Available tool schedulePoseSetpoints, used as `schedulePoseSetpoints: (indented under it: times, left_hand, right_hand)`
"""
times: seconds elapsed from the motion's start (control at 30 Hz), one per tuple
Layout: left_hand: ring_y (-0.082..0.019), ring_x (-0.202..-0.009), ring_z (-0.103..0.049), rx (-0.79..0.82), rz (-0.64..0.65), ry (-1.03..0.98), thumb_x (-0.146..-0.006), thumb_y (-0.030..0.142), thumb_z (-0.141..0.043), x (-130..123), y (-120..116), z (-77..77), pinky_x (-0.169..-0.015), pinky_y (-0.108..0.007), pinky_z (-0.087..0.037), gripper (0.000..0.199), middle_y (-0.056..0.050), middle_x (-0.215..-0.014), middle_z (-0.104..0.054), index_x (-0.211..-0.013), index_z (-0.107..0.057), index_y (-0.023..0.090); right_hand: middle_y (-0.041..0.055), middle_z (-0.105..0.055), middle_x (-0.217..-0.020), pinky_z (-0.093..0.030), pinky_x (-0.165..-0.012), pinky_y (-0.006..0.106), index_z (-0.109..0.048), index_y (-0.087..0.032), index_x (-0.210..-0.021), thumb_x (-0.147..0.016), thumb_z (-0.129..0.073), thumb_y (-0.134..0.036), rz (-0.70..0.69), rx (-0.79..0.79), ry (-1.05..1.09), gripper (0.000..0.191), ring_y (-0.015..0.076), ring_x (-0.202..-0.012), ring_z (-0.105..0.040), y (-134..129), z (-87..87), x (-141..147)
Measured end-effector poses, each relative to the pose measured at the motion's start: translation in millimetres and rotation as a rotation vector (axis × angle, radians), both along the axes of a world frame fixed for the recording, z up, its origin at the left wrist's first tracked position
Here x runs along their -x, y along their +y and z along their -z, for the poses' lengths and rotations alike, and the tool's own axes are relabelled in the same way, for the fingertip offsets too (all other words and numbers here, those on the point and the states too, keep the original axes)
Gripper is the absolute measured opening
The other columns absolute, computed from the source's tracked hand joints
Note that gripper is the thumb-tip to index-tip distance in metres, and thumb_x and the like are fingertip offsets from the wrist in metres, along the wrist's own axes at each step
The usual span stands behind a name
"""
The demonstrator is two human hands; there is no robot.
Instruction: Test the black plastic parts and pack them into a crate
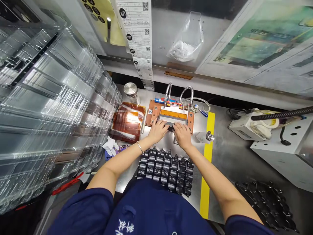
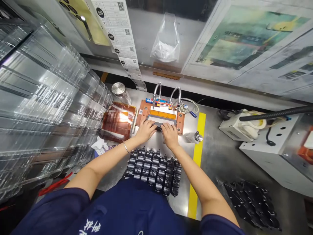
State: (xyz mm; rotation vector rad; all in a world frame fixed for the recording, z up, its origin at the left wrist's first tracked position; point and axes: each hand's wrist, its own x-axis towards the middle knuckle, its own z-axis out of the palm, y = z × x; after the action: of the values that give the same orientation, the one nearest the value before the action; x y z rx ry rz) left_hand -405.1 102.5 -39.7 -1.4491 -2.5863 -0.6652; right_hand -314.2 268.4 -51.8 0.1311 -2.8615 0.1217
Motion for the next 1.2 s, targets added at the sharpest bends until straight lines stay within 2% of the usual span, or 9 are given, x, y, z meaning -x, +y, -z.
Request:
schedulePoseSetpoints:
  times: [0.17,0.37,0.5,0.67,0.8,0.87,0.93,1.07,1.2]
  left_hand:
    - [-0.023,-0.108,-0.054,0.073,0.052,-0.065,-0.092,0.016,-0.043,37.1,14.7,18.9,-0.102,-0.048,-0.035,0.027,-0.011,-0.115,-0.063,-0.110,-0.064,0.019]
    - [-0.023,-0.112,-0.052,0.042,0.065,-0.181,-0.092,0.015,-0.041,51.2,21.3,27.6,-0.105,-0.046,-0.033,0.031,-0.011,-0.118,-0.061,-0.115,-0.062,0.019]
    - [-0.023,-0.115,-0.050,0.025,0.036,-0.176,-0.092,0.015,-0.042,46.9,21.1,35.4,-0.107,-0.047,-0.030,0.030,-0.011,-0.121,-0.061,-0.115,-0.061,0.019]
    - [-0.023,-0.113,-0.052,-0.043,0.018,-0.289,-0.093,0.030,-0.045,49.5,18.3,31.0,-0.110,-0.047,-0.024,0.027,-0.010,-0.116,-0.063,-0.108,-0.065,0.020]
    - [-0.028,-0.122,-0.046,-0.103,-0.330,-0.443,-0.086,0.037,-0.057,54.3,20.1,21.8,-0.111,-0.049,-0.022,0.036,-0.014,-0.130,-0.054,-0.115,-0.060,0.016]
    - [-0.033,-0.130,-0.037,-0.075,-0.521,-0.538,-0.080,0.040,-0.064,55.0,24.6,14.6,-0.111,-0.052,-0.020,0.051,-0.018,-0.140,-0.044,-0.123,-0.054,0.014]
    - [-0.036,-0.134,-0.032,-0.014,-0.612,-0.634,-0.077,0.039,-0.067,50.6,27.9,4.8,-0.112,-0.053,-0.018,0.056,-0.021,-0.142,-0.040,-0.123,-0.051,0.011]
    - [-0.034,-0.127,-0.043,-0.018,-0.636,-0.804,-0.073,0.031,-0.071,12.2,10.0,-13.4,-0.106,-0.048,-0.031,0.056,-0.025,-0.129,-0.049,-0.119,-0.048,0.007]
    - [-0.025,-0.109,-0.056,-0.279,-0.530,-0.729,-0.070,0.023,-0.071,-55.2,-46.8,-18.5,-0.097,-0.041,-0.042,0.056,-0.014,-0.114,-0.058,-0.119,-0.045,0.014]
  right_hand:
    - [0.0131,-0.055,-0.128,-0.037,-0.104,0.043,-0.058,-0.014,-0.120,-0.094,-0.042,-0.036,0.115,0.182,-0.141,0.038,0.0235,-0.123,-0.046,38.7,-3.0,2.5]
    - [0.0227,-0.049,-0.128,-0.041,-0.093,0.047,-0.049,-0.005,-0.133,-0.091,-0.039,-0.035,0.643,0.040,-0.291,0.052,0.0317,-0.114,-0.047,115.7,-19.0,20.3]
    - [0.0221,-0.057,-0.113,-0.044,-0.080,0.038,-0.051,-0.010,-0.132,-0.094,-0.035,-0.028,0.667,-0.052,-0.535,0.045,0.0273,-0.096,-0.056,147.0,-28.6,37.9]
    - [0.0205,-0.059,-0.103,-0.042,-0.079,0.037,-0.060,-0.010,-0.122,-0.093,-0.044,-0.034,0.714,-0.086,-0.545,0.040,0.0260,-0.092,-0.058,173.6,-48.1,58.9]
    - [0.0208,-0.059,-0.104,-0.042,-0.084,0.041,-0.060,-0.007,-0.117,-0.089,-0.048,-0.034,0.878,0.125,-0.332,0.040,0.0280,-0.095,-0.058,141.0,-45.6,55.7]
    - [0.0167,-0.062,-0.103,-0.045,-0.084,0.038,-0.058,-0.010,-0.119,-0.087,-0.047,-0.034,0.839,0.406,-0.272,0.041,0.0246,-0.091,-0.059,103.8,-35.4,46.8]
    - [0.0143,-0.063,-0.104,-0.048,-0.081,0.034,-0.050,-0.010,-0.127,-0.082,-0.051,-0.035,0.715,0.757,-0.290,0.051,0.0201,-0.086,-0.061,64.3,-23.4,33.9]
    - [0.0158,-0.060,-0.115,-0.050,-0.083,0.033,-0.040,-0.010,-0.135,-0.073,-0.055,-0.032,0.706,1.046,-0.213,0.068,0.0189,-0.090,-0.061,8.7,-10.0,-9.6]
    - [0.0137,-0.060,-0.112,-0.051,-0.081,0.031,-0.040,-0.013,-0.132,-0.070,-0.052,-0.032,0.547,1.263,-0.157,0.066,0.0172,-0.092,-0.061,-17.7,-17.6,-69.0]
